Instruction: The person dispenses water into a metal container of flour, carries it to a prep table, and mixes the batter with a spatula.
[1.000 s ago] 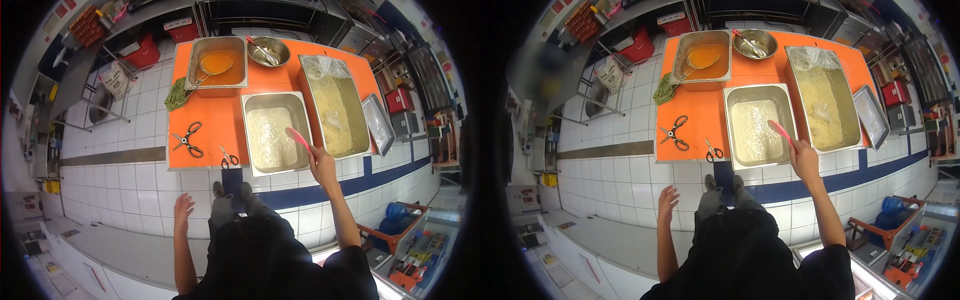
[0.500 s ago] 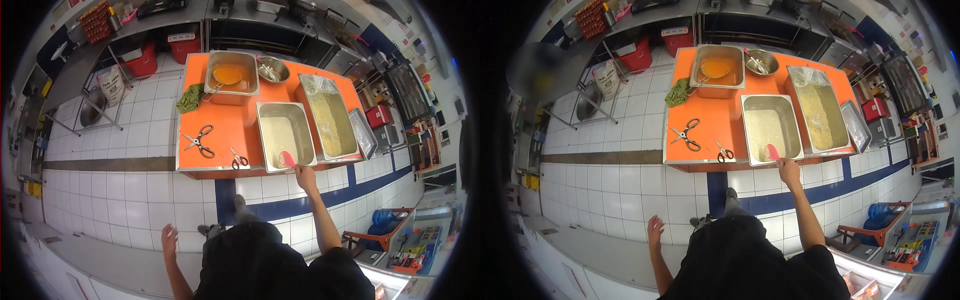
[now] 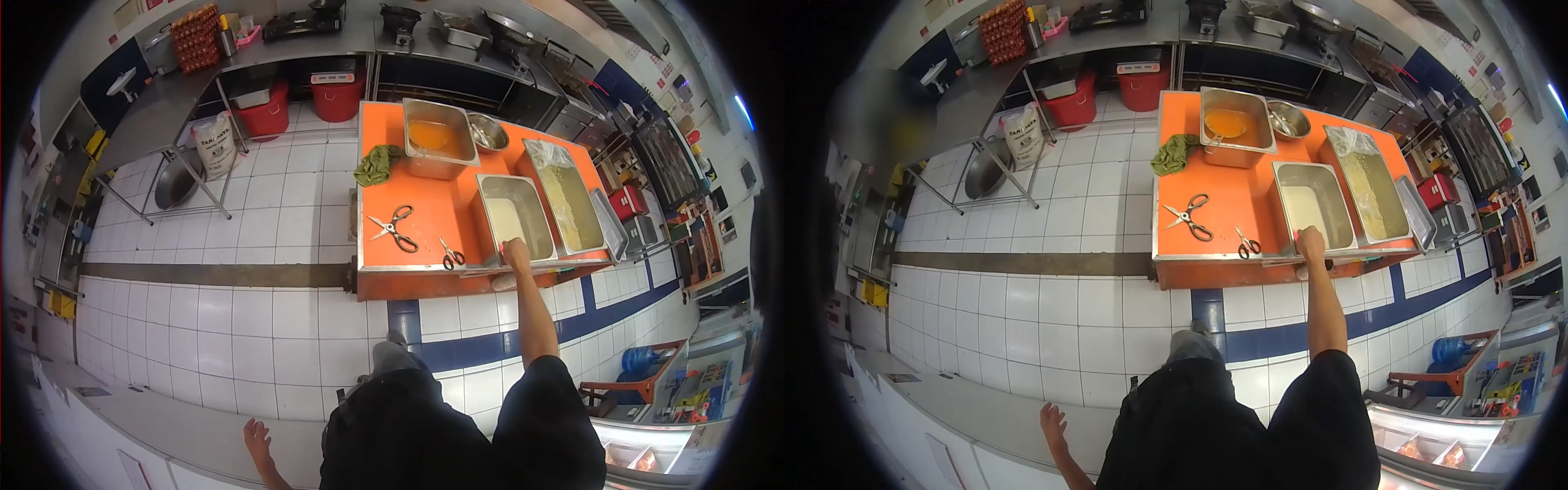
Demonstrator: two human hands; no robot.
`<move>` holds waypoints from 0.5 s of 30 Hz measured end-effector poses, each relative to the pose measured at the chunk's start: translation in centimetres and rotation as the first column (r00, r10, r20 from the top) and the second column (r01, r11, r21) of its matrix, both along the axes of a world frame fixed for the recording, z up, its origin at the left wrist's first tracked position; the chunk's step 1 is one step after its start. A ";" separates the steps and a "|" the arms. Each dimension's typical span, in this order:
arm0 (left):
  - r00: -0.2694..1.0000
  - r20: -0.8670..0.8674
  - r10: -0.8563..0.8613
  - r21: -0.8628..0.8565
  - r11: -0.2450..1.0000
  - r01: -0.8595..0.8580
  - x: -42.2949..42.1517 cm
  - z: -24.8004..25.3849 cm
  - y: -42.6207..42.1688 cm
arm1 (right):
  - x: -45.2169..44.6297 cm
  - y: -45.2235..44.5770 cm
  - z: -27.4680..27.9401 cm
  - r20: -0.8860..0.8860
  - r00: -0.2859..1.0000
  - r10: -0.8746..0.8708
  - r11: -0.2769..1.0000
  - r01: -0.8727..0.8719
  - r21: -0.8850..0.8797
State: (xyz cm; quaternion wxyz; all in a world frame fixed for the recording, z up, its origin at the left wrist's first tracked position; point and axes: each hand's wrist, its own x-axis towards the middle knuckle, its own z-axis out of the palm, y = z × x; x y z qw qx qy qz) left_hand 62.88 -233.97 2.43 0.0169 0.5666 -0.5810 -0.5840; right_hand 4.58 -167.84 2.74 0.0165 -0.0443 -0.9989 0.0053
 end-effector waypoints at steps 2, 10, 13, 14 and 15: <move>1.000 -0.023 0.016 -0.008 1.000 -0.016 -0.1 0.3 -1.9 | -0.6 -1.4 1.5 -0.076 0.987 -0.141 0.987 0.134 -0.090; 0.989 0.003 -0.151 -0.054 0.987 0.151 -8.0 0.4 -12.7 | -0.6 -1.3 2.5 -0.091 0.959 -0.269 0.952 0.250 -0.178; 0.918 0.034 -0.395 -0.264 0.882 0.390 -10.5 -2.2 -19.7 | -0.8 0.5 -0.5 -0.185 0.929 -0.321 0.946 0.307 -0.100; 0.817 0.120 -0.563 -0.264 0.776 0.573 -11.3 -1.3 -22.1 | -1.0 0.4 -0.5 -0.244 0.907 -0.343 0.938 0.344 -0.039; 0.679 0.206 -0.704 -0.251 0.633 0.732 -12.7 -0.8 -24.6 | -0.9 1.5 -0.6 0.106 0.994 -0.005 0.967 -0.022 0.253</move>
